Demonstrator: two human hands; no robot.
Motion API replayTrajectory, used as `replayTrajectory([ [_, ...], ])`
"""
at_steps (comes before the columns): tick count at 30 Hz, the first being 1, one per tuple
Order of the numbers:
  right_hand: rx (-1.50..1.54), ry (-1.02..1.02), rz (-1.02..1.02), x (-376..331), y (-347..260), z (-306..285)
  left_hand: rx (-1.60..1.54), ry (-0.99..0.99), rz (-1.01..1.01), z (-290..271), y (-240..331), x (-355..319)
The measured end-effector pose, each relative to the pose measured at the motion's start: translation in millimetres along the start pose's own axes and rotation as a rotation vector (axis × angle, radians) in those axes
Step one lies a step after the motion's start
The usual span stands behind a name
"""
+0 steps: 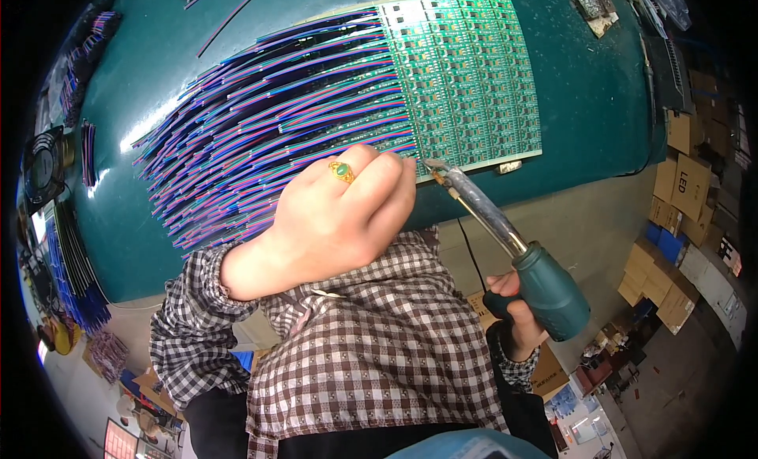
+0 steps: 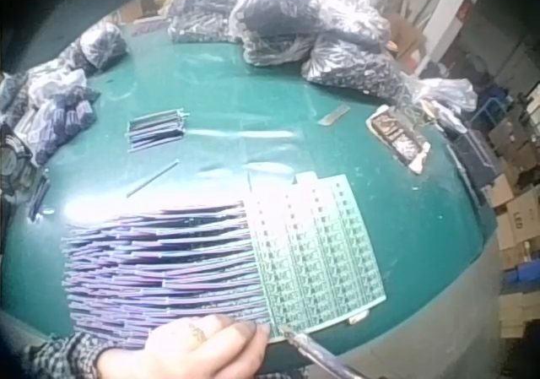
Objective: The person places ribbon wires onto circuit boards by hand and solders them using a soldering gun.
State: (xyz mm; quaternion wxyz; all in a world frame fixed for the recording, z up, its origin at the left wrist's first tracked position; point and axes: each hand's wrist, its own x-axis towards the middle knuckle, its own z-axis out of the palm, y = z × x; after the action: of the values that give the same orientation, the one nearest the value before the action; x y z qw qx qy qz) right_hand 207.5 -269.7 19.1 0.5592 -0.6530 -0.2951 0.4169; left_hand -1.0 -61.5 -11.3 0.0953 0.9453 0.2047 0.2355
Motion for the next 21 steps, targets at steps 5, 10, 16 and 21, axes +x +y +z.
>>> replayTrajectory([
  [5, -0.023, -0.021, 0.036, 2, -4, 0, -0.013, -0.005, -0.006, 0, 0, 0],
  [10, -0.041, -0.039, 0.031, 2, -4, -2, -0.015, -0.007, -0.013, 0, 1, 0],
  [16, -0.076, -0.039, -0.019, 3, -6, 4, -0.023, -0.024, -0.02, 0, 1, 0],
  [21, -0.085, -0.024, -0.006, 5, -9, 8, -0.033, -0.03, -0.015, 1, -1, 2],
])
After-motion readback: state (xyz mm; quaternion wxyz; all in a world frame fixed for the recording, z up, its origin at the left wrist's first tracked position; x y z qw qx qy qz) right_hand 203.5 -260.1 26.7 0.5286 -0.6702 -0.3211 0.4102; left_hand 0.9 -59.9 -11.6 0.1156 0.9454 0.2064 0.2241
